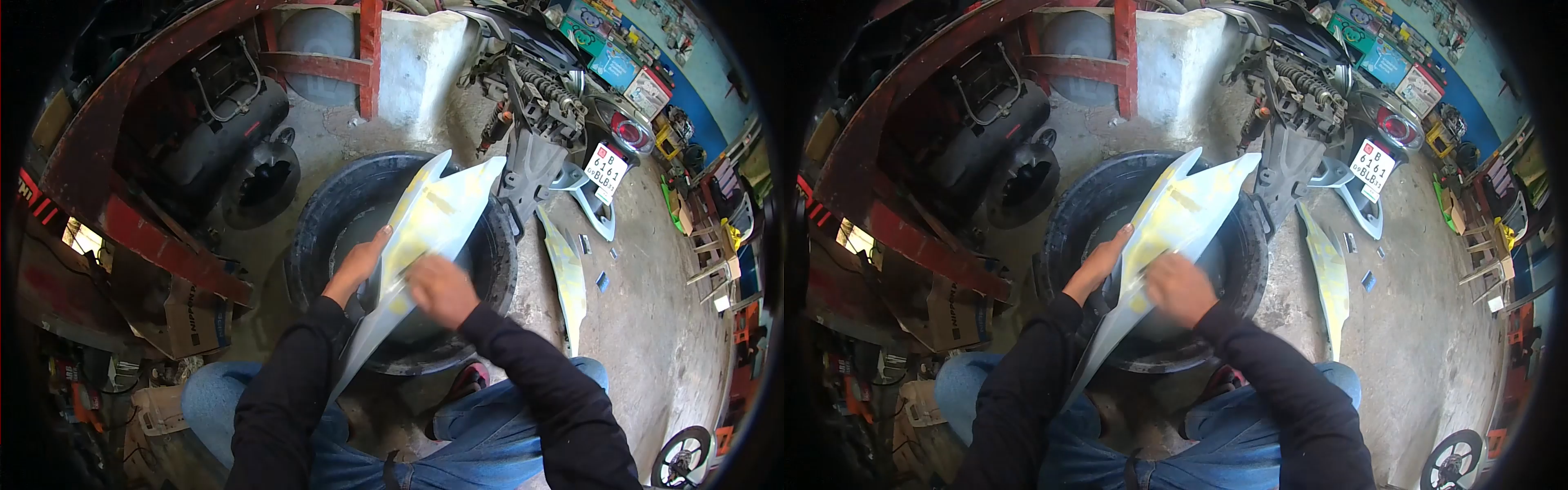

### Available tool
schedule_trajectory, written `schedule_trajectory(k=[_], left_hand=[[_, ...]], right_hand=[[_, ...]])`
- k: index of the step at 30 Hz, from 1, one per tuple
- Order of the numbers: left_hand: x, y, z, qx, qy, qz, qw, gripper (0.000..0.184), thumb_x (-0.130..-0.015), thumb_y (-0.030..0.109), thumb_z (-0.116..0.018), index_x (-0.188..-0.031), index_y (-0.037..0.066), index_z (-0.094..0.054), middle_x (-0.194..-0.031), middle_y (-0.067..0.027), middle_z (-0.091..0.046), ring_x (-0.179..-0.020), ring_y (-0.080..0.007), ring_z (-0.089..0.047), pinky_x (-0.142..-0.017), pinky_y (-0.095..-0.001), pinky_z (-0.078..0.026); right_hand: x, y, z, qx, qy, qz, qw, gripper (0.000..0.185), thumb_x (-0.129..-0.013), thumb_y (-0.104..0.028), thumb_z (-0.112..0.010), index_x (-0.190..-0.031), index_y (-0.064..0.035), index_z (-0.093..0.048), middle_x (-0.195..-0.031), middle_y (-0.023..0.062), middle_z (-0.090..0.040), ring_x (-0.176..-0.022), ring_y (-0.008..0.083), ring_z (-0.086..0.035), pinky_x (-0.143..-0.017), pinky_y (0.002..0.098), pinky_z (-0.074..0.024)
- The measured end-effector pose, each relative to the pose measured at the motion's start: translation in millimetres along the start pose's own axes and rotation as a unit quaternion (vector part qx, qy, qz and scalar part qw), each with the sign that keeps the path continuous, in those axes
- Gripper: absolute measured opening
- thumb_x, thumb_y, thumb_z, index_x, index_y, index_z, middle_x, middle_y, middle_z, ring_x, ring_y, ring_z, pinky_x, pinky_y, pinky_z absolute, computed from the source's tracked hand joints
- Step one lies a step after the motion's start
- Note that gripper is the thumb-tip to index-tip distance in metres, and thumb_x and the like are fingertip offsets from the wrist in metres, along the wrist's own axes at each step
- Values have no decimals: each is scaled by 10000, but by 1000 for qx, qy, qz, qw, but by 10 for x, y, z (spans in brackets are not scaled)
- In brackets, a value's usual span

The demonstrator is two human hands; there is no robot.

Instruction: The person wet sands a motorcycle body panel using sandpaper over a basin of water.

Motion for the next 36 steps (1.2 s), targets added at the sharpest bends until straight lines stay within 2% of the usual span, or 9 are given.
schedule_trajectory(k=[3, 7, 10, 15, 21, 25, 27, 33, 36], left_hand=[[-49, -52, 7, -51, 26, -11, 998, 921, -969, 725, -400, -1220, -125, -651, -1248, -315, -651, -1229, -372, -605, -1054, -396, -419], [-49, 35, 8, -15, -8, -5, 1000, 926, -969, 728, -388, -1217, -124, -653, -1248, -318, -650, -1232, -383, -603, -1059, -403, -414], [2, 4, 12, -43, 12, -12, 999, 924, -971, 725, -386, -1215, -124, -654, -1246, -318, -651, -1230, -381, -604, -1057, -403, -415], [27, 45, 13, 0, -1, 15, 1000, 909, -979, 706, -395, -1227, -134, -641, -1261, -327, -639, -1237, -378, -599, -1056, -396, -416], [-56, -49, 15, -33, 20, -4, 999, 904, -982, 703, -407, -1230, -135, -638, -1260, -321, -642, -1233, -353, -601, -1050, -385, -421], [7, 46, 3, 21, -18, -5, 1000, 924, -979, 718, -395, -1229, -137, -639, -1260, -319, -644, -1228, -347, -604, -1046, -385, -423], [29, 16, 7, -29, 10, -20, 999, 924, -976, 723, -399, -1230, -130, -645, -1263, -310, -647, -1218, -337, -607, -1044, -382, -424], [139, 159, 14, 5, -2, 19, 1000, 931, -971, 732, -401, -1231, -127, -647, -1267, -317, -641, -1227, -355, -602, -1053, -382, -418], [-13, -8, 2, -21, 23, -17, 999, 939, -966, 740, -396, -1230, -125, -648, -1267, -322, -639, -1231, -365, -600, -1061, -386, -411]], right_hand=[[-42, 488, 142, 55, -27, -81, 995, 133, -852, -116, -635, -921, -17, -689, -953, 148, -678, -918, 345, -632, -879, 441, -501], [-23, -196, -15, -24, -21, 46, 998, 121, -829, -102, -641, -920, -25, -659, -948, 137, -641, -934, 342, -617, -870, 459, -497], [-15, 381, 119, 32, -26, -74, 996, 113, -852, -130, -619, -878, -26, -654, -895, 139, -646, -870, 348, -615, -832, 456, -493], [34, -123, -39, -9, -54, 43, 998, 139, -807, -123, -676, -913, -36, -658, -975, 141, -648, -915, 343, -625, -860, 452, -499], [-30, 497, 132, 55, -25, -80, 995, 128, -823, -132, -664, -896, -26, -670, -913, 132, -652, -904, 339, -627, -857, 447, -504], [-62, -110, 32, -31, 26, 58, 998, 133, -812, -141, -669, -841, -11, -667, -857, 135, -654, -869, 336, -619, -837, 441, -499], [-9, 358, 101, 55, -28, -104, 993, 139, -801, -141, -675, -848, -10, -665, -875, 127, -649, -912, 304, -619, -875, 429, -496], [-31, -131, -7, 41, 6, 44, 998, 156, -824, -79, -643, -957, -12, -689, -959, 144, -671, -936, 340, -630, -884, 454, -502], [-45, 348, 87, 45, 4, -89, 995, 169, -830, -88, -639, -969, -8, -692, -958, 139, -671, -933, 346, -627, -872, 434, -507]])
Point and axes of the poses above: each hand's wrist, its own x-axis away from the middle knuckle, its own z-axis out of the back of the hand, y = z × x, the point moved 2 cm from there along -x, towards the middle knuckle
